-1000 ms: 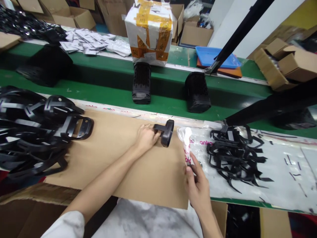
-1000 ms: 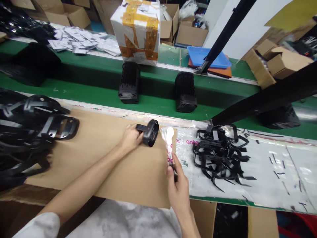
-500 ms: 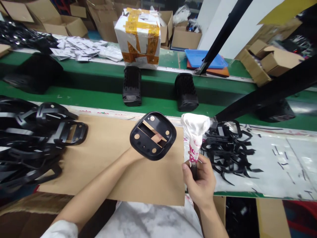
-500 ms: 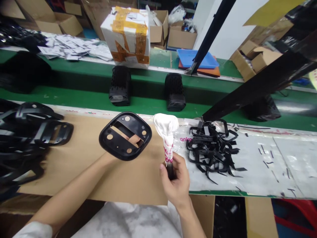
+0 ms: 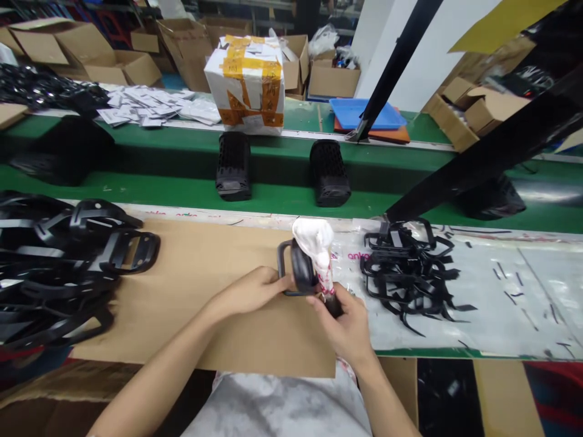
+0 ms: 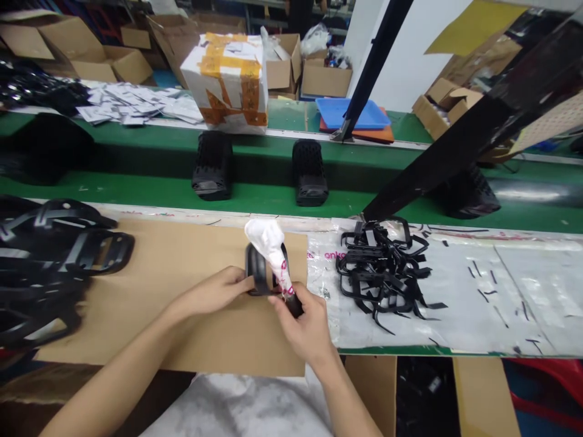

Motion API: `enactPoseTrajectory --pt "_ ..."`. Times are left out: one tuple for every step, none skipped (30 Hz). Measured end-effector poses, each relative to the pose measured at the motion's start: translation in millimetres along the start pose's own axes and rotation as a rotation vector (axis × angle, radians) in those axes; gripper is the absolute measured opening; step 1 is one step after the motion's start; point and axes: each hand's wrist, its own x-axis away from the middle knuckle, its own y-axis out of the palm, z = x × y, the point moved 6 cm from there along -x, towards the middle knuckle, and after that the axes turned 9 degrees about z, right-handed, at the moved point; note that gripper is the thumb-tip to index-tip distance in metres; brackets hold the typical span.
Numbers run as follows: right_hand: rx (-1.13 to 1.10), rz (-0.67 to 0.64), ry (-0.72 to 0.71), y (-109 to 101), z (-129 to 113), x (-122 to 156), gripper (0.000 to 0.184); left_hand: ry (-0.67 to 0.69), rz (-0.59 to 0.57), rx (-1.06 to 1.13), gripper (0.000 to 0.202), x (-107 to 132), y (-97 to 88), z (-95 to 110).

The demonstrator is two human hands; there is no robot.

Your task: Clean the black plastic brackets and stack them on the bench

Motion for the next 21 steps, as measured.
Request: enactPoseTrajectory --pt "-0.041 -0.004 0.071 1 5 0 0.022 -0.018 -0.028 -0.023 0.058 4 -3.3 -3" --pt "-0.103 -0.021 0.156 4 11 1 0.027 -0.010 -0.066 -0.016 0.059 8 -5.8 -4" --pt "-0.181 -0.050 0.253 7 16 2 0.031 0.015 -0.111 0.001 0.056 11 -7.2 -4" --pt "-0.267 -0.089 0.354 12 21 4 0.035 0.049 -0.136 0.006 0.051 13 -8.7 -4" --pt "-0.349 -0.125 0.450 16 25 5 0.039 0.077 -0.144 -0.014 0.045 13 -9.5 -5" --pt "-0.417 -0.149 0.529 20 28 5 0.042 0.096 -0.123 -0.067 0.039 11 -10.1 -6" --pt "-0.463 -0.154 0.584 23 29 5 0.046 0.112 -0.066 -0.150 0.036 8 -10.9 -9" --pt "-0.485 -0.144 0.611 24 31 3 0.049 0.132 0.024 -0.255 0.035 2 -11.8 -10" --pt "-0.488 -0.123 0.614 25 31 -1 0.051 0.163 0.127 -0.365 0.034 -3 -12.0 -11" --pt "-0.482 -0.101 0.600 25 32 -4 0.052 0.203 0.218 -0.472 0.032 -9 -10.3 -11" --pt "-0.469 -0.084 0.577 26 32 -8 0.052 0.249 0.281 -0.566 0.030 -15 -6.4 -10" --pt "-0.452 -0.071 0.547 26 32 -12 0.051 0.297 0.315 -0.641 0.027 -21 -0.9 -9" --pt "-0.435 -0.059 0.514 26 32 -16 0.049 0.337 0.330 -0.698 0.024 -27 4.8 -8" --pt "-0.421 -0.048 0.486 27 32 -19 0.048 0.360 0.341 -0.740 0.022 -33 9.4 -8" --pt "-0.403 -0.036 0.461 27 33 -21 0.046 0.363 0.355 -0.771 0.021 -38 12.1 -8" --pt "-0.378 -0.023 0.434 26 34 -23 0.045 0.350 0.372 -0.793 0.021 -41 13.3 -9" --pt "-0.344 -0.008 0.405 26 34 -25 0.044 0.330 0.387 -0.808 0.021 -44 13.4 -10" --pt "-0.305 0.005 0.374 26 34 -26 0.042 0.310 0.396 -0.817 0.022 -46 13.1 -11" --pt "-0.263 0.014 0.341 26 34 -27 0.041 0.295 0.400 -0.822 0.022 -46 12.7 -12" --pt "-0.224 0.021 0.309 26 33 -29 0.040 0.288 0.399 -0.824 0.023 -47 12.6 -12" --pt "-0.191 0.027 0.283 26 33 -29 0.040 0.287 0.397 -0.822 0.024 -47 12.4 -12"
